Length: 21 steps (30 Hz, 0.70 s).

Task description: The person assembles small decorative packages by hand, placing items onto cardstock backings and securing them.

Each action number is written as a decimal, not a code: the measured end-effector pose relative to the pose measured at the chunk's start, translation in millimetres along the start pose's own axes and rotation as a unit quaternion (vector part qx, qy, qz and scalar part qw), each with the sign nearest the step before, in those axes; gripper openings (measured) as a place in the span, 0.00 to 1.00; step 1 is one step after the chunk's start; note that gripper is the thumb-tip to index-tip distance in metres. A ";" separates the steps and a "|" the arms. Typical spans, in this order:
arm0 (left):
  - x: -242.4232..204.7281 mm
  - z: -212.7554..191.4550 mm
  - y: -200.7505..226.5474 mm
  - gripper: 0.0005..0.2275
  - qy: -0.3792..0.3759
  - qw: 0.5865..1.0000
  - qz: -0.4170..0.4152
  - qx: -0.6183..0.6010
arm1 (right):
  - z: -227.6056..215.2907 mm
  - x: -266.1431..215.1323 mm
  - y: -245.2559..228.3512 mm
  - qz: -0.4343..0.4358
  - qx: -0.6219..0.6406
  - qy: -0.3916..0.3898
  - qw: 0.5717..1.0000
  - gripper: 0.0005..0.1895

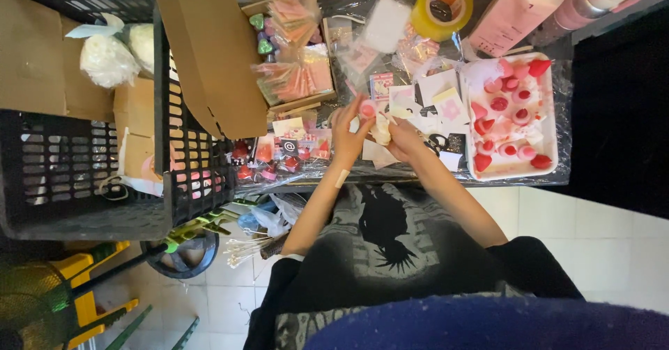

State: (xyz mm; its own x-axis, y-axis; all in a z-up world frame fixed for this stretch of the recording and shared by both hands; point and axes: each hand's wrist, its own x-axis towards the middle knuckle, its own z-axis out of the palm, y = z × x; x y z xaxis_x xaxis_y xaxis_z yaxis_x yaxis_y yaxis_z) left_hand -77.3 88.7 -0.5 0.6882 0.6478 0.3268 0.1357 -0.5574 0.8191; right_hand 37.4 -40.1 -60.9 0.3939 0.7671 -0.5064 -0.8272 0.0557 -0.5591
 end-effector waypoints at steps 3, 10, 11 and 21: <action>10.7 -15.5 5.3 0.25 0.006 0.999 0.051 0.015 | -3.0 5.4 2.9 0.031 0.007 0.051 0.998 0.19; -0.6 -0.1 -1.8 0.36 -0.076 0.902 -0.177 -0.386 | 20.1 -5.9 -10.4 -0.029 -0.066 0.033 0.997 0.19; 1.6 -1.9 1.2 0.36 -0.077 0.928 -0.121 -0.344 | 28.7 -10.2 -18.0 0.018 -0.004 0.011 1.000 0.20; 9.5 -27.8 21.8 0.27 -0.126 0.974 0.146 0.115 | -19.2 18.1 -1.2 0.057 0.066 0.011 0.996 0.18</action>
State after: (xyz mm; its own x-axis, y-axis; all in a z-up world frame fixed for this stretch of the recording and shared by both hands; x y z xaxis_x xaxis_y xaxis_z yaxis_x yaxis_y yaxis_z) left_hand -87.7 97.1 33.5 0.8708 0.3117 0.3802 0.0433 -0.8189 0.5723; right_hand 53.2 -38.6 -82.0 0.3021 0.7595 -0.5762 -0.9117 0.0536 -0.4073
